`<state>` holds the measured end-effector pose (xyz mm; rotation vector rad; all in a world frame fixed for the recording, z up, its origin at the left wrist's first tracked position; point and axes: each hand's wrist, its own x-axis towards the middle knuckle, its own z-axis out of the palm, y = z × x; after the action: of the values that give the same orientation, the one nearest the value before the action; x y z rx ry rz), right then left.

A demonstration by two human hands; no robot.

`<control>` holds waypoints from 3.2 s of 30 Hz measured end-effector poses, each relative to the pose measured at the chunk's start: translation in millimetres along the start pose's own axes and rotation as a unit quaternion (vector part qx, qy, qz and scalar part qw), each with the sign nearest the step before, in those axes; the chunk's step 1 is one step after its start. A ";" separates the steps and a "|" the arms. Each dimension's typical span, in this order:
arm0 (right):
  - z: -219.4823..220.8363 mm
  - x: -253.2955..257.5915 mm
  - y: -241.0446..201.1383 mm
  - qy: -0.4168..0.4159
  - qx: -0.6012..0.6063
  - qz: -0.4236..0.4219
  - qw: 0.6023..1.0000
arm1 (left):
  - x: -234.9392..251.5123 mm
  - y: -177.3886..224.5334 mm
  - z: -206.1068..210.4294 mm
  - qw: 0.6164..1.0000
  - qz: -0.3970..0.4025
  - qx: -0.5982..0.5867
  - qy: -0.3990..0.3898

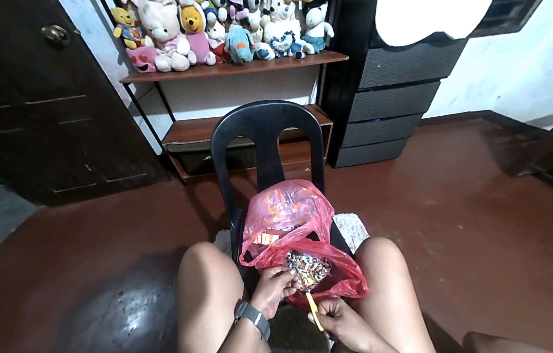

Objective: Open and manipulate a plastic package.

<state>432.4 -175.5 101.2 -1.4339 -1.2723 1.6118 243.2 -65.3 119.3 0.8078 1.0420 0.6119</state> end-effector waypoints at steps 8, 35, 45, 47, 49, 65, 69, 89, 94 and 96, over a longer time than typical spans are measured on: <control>1.6 -1.8 -0.3 -0.016 0.005 0.017 1.000 | 0.6 -0.4 0.6 1.000 0.005 0.003 0.011; -1.5 2.3 -0.2 -0.008 0.010 0.005 1.000 | 3.6 0.3 0.1 1.000 -0.007 0.010 -0.020; 1.4 0.1 -1.5 -0.020 0.016 0.015 1.000 | 3.5 -1.9 -0.4 0.999 -0.001 0.043 -0.019; 1.0 0.3 -0.9 -0.018 0.010 0.010 1.000 | 3.6 -2.9 -0.8 0.998 0.000 0.057 -0.026; 0.5 0.1 -0.4 -0.019 0.004 0.007 1.000 | 3.9 -3.7 -1.1 0.998 0.000 0.060 -0.029; 2.4 2.1 6.4 0.007 -0.058 -0.005 0.998 | 3.3 -6.2 -5.3 0.994 0.040 0.102 -0.014; 2.8 2.3 6.2 0.007 -0.080 -0.003 0.997 | 2.8 -7.0 -6.7 0.980 0.062 0.188 -0.030; 1.5 3.9 7.7 0.008 -0.099 -0.003 0.995 | 8.4 -9.8 -9.5 0.957 0.108 0.263 -0.058; 1.5 3.6 4.6 0.004 -0.092 -0.004 0.996 | 12.0 -12.7 -11.1 0.928 0.182 0.321 -0.060; 0.9 4.4 5.2 0.001 -0.089 -0.003 0.996 | 12.0 -12.8 -11.2 0.919 0.197 0.335 -0.063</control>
<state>431.4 -173.5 94.7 -1.5355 -1.4475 1.5258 238.4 -60.2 99.7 1.6688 0.9803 0.5276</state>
